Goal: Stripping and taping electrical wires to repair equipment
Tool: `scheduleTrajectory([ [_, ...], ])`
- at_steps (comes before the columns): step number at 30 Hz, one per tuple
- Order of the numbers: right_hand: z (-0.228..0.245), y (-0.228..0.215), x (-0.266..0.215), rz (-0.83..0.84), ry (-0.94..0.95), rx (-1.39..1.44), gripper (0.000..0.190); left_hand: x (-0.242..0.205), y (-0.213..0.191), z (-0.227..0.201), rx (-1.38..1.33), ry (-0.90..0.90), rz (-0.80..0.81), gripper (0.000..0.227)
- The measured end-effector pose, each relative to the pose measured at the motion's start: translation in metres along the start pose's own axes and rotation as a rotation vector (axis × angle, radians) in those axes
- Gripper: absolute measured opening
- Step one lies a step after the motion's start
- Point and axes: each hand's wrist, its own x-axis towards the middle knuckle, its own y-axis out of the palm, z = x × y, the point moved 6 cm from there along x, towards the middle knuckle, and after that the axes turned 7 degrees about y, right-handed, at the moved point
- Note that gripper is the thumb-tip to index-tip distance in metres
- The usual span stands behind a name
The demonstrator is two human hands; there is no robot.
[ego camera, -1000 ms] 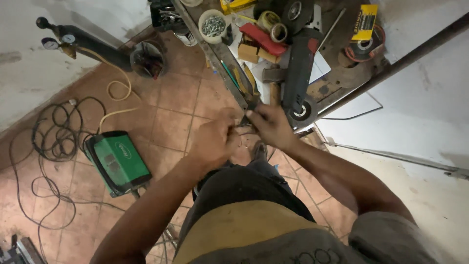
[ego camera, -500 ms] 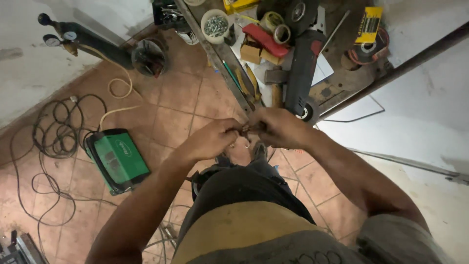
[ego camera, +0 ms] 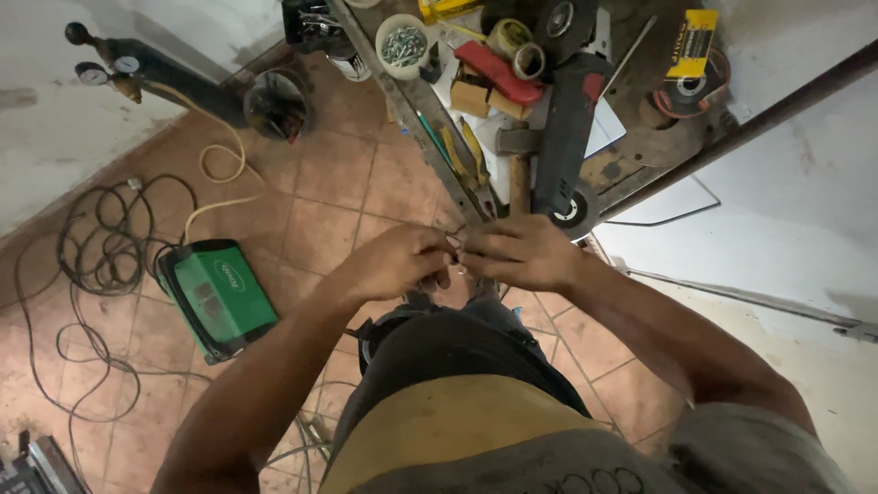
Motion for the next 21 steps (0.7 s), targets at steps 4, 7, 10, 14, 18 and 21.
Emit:
scheduleTrajectory([
  [4, -0.008, 0.014, -0.008, 0.072, 0.255, 0.13, 0.022, -0.012, 0.005, -0.013, 0.093, -0.034, -0.145, 0.024],
  [7, -0.026, 0.017, 0.003, 0.05, 0.585, 0.522, 0.02, -0.019, 0.012, -0.02, 0.504, 0.213, -0.286, 0.024],
  [10, -0.043, 0.033, -0.017, 0.157, 0.823, 0.728, 0.013, -0.027, 0.025, -0.026, 1.042, 0.685, -0.51, 0.013],
  [14, -0.044, 0.03, -0.006, 0.174, 0.853, 0.859, 0.009, -0.028, 0.028, -0.032, 1.265, 0.674, -0.56, 0.006],
  [18, -0.039, 0.019, -0.008, 0.136, 0.623, 0.449, 0.012, -0.021, 0.013, -0.015, 0.912, 0.391, -0.564, 0.02],
  [21, -0.035, 0.024, -0.028, 0.101, 1.176, 0.386, 0.034, -0.019, 0.002, -0.017, 0.304, 0.252, -0.438, 0.027],
])
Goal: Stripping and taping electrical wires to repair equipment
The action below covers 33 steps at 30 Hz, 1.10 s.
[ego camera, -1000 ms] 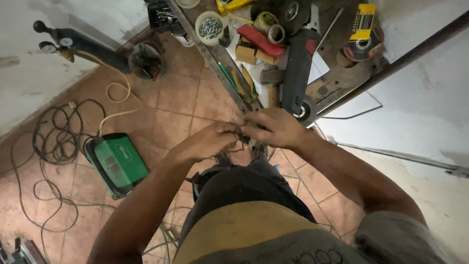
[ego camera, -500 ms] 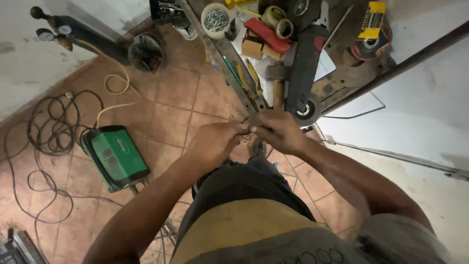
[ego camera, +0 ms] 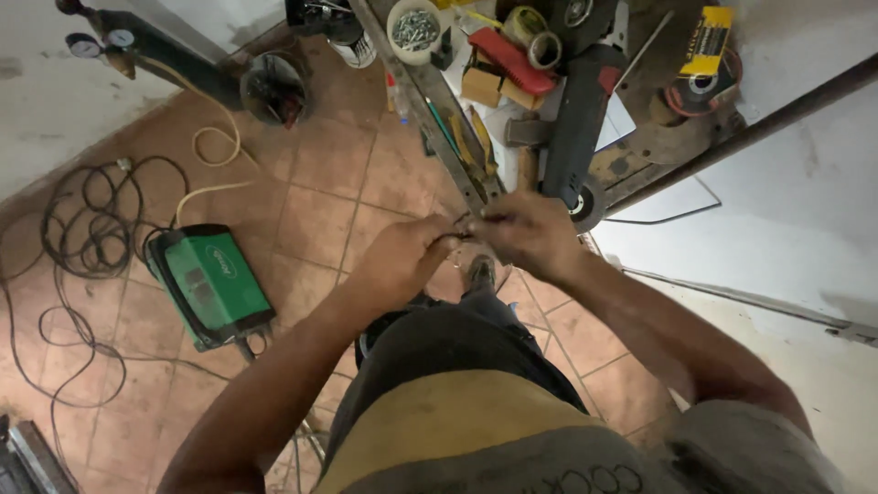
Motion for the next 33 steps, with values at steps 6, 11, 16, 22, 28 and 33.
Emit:
scheduleTrajectory([
  [6, 0.059, -0.007, -0.052, -0.31, -1.224, -0.345, 0.01, -0.007, 0.015, 0.015, -0.25, -0.189, -0.001, 0.028],
  [11, 0.046, -0.005, -0.044, -0.202, -0.983, -0.249, 0.01, -0.002, 0.014, 0.001, -0.151, -0.031, 0.036, 0.022],
  [16, 0.069, -0.008, -0.027, 0.01, -0.542, -0.18, 0.016, -0.011, 0.007, -0.035, 0.603, 0.584, -0.056, 0.006],
  [22, 0.023, 0.005, -0.004, 0.244, -0.117, 0.068, 0.011, -0.016, 0.015, -0.031, 0.724, 0.74, -0.056, 0.008],
  [28, -0.006, 0.016, 0.007, 0.463, 0.251, 0.23, 0.011, -0.018, 0.019, -0.027, 0.681, 0.814, -0.181, 0.009],
  [33, -0.019, 0.022, 0.009, 0.411, 0.315, 0.199, 0.017, -0.023, 0.033, -0.012, 0.697, 0.734, -0.259, 0.012],
])
